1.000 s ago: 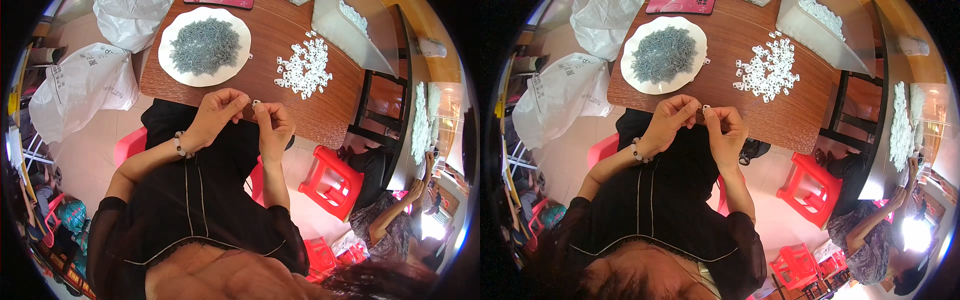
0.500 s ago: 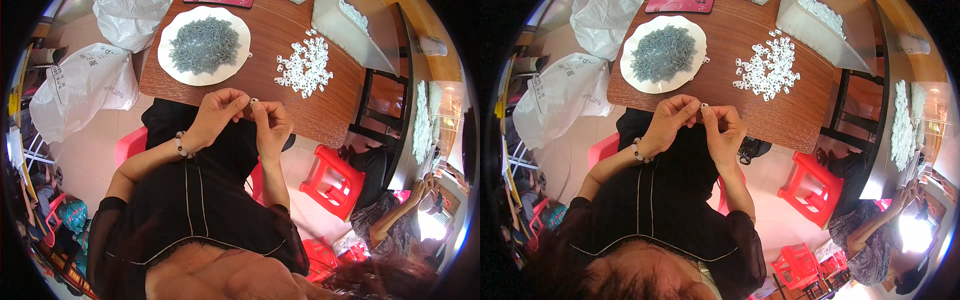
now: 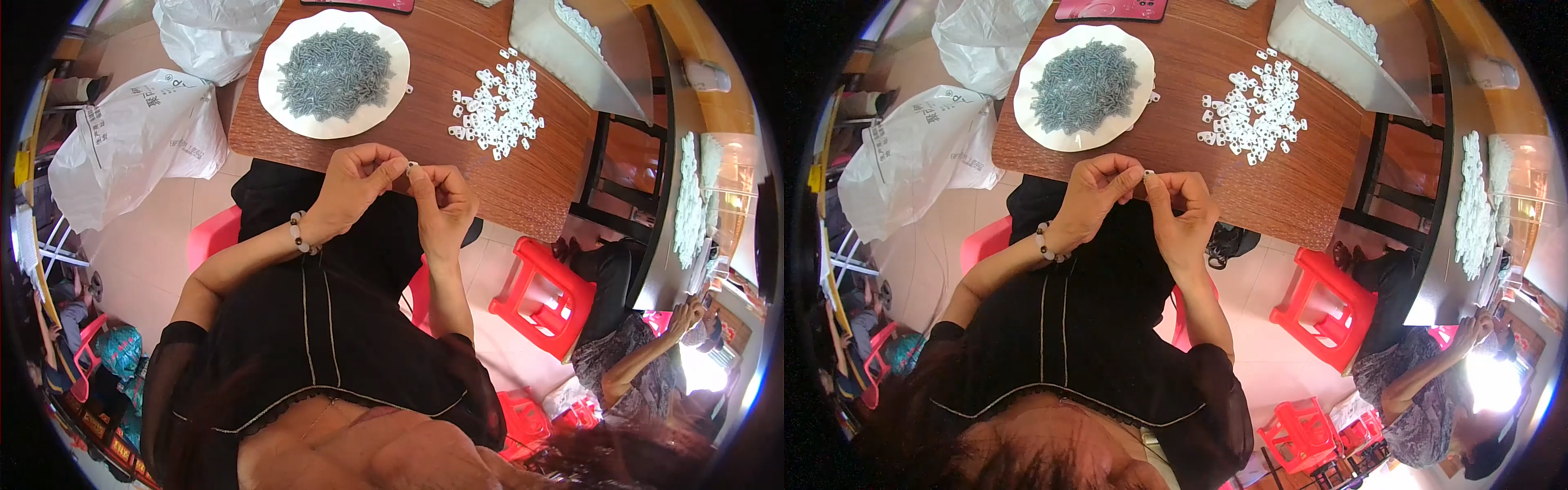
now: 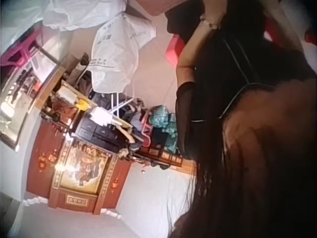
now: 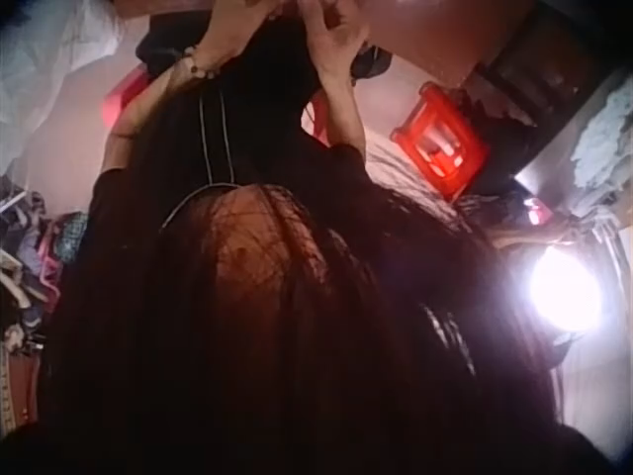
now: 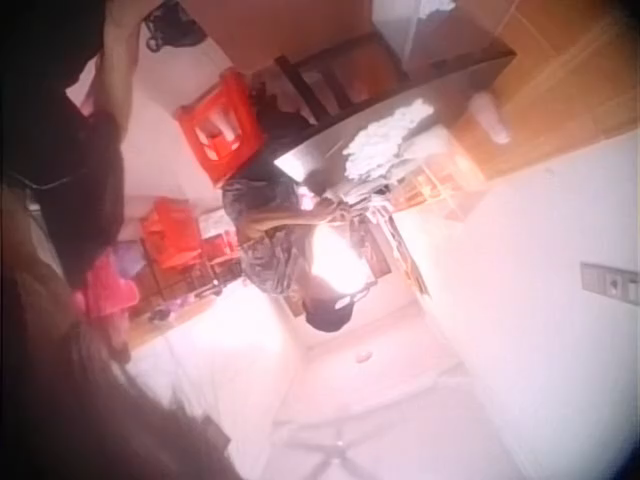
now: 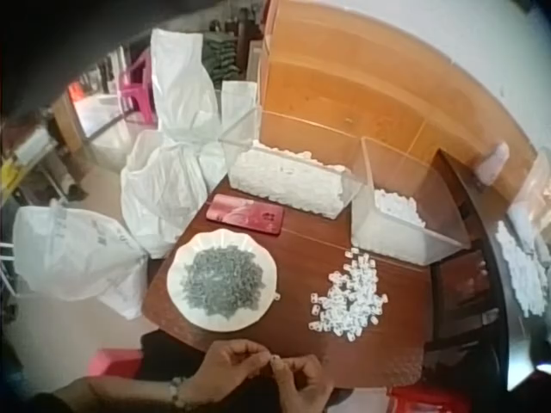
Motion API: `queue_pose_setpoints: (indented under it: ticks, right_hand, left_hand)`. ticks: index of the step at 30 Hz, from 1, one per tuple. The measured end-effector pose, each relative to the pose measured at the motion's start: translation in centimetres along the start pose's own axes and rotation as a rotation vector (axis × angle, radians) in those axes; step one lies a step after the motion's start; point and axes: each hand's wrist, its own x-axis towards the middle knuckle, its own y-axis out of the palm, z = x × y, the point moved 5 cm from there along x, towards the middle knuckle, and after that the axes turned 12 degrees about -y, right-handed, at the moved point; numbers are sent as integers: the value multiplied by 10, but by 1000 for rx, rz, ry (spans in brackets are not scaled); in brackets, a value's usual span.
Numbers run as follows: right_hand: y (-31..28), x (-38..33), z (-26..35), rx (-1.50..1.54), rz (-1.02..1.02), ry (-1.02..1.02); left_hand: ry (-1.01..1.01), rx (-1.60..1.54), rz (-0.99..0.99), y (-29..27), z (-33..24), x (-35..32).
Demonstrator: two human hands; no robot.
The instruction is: Assembling small white plastic components by manually inserting tiny grey beads into them at a workbench.
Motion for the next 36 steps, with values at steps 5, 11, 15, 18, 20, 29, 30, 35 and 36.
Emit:
queue_pose_setpoints:
  ticks: [5, 11, 15, 18, 20, 29, 30, 35, 36]
  right_hand:
    - [0, -1, -1, 46, -16, 49]
    - [-1, 0, -6, 146, -68, 114]
    - [-5, 2, -9, 180, -74, 128]
    - [-6, 3, -11, 194, -81, 153]
    - [-7, 4, -10, 227, -103, 163]
    - [-4, 3, -9, 222, -70, 144]
    - [-4, 3, -10, 222, -70, 145]
    - [-3, 2, -9, 168, -65, 129]
    - [-3, 2, -9, 168, -65, 130]
  left_hand:
    - [30, -62, -13, 1, 4, 1]
    - [-1, -74, -17, 5, 2, -1]
    - [-50, -60, -2, 6, 1, -3]
    - [-57, -103, 47, 4, -1, -2]
    - [-86, -96, 32, 3, -2, -3]
    - [-49, -59, -1, -1, -2, 0]
    - [-49, -60, -2, -1, -2, 0]
    - [-33, -43, -12, 0, -3, -1]
    - [-33, -43, -12, 0, -3, 0]
